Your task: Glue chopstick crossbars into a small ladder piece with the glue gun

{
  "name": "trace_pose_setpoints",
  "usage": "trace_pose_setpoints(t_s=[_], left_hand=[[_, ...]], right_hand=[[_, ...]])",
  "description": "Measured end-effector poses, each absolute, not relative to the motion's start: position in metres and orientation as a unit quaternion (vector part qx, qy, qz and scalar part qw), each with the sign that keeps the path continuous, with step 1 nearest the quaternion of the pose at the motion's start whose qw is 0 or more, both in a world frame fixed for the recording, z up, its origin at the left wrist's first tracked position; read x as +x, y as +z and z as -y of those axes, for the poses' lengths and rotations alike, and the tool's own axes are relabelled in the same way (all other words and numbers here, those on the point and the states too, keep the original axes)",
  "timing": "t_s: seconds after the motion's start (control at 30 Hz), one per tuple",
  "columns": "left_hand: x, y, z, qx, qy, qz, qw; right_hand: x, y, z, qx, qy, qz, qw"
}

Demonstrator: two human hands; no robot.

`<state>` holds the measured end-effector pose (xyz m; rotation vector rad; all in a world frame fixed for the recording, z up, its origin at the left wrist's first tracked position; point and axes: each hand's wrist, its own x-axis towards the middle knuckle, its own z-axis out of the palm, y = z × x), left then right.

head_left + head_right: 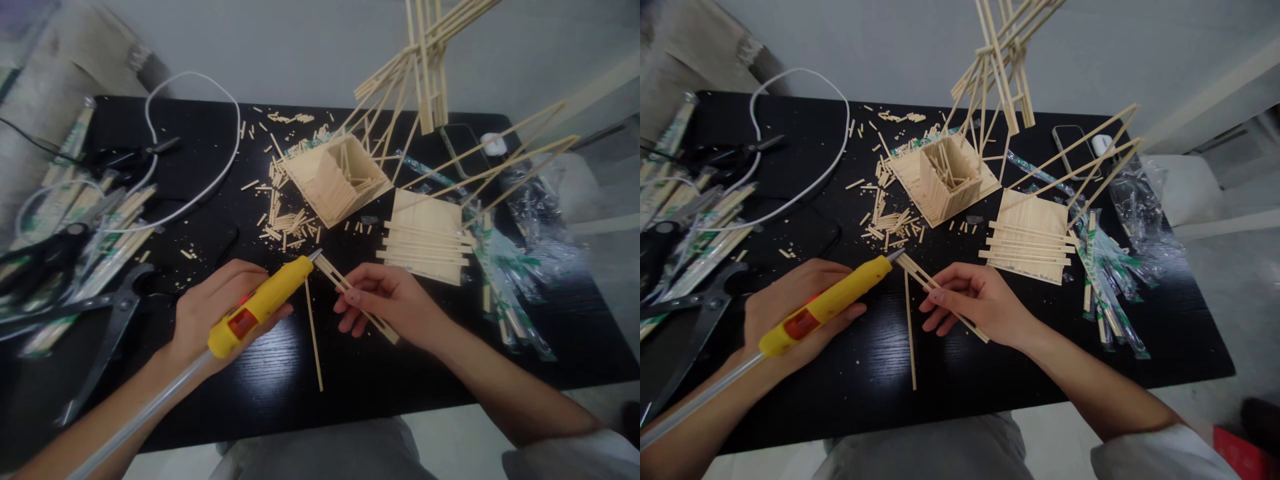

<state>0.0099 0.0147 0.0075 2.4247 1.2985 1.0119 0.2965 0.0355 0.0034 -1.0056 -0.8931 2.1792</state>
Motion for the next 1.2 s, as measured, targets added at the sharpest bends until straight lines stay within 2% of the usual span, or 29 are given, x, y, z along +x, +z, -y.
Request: trace_pose_setpoints(t_s=[1.2], left_hand=[[0.011, -0.005, -0.007, 0.836, 0.337, -0.425, 0.086]], right_hand=[[0.295, 0.002, -0.035, -0.401, 0.808, 0.340, 0.265]])
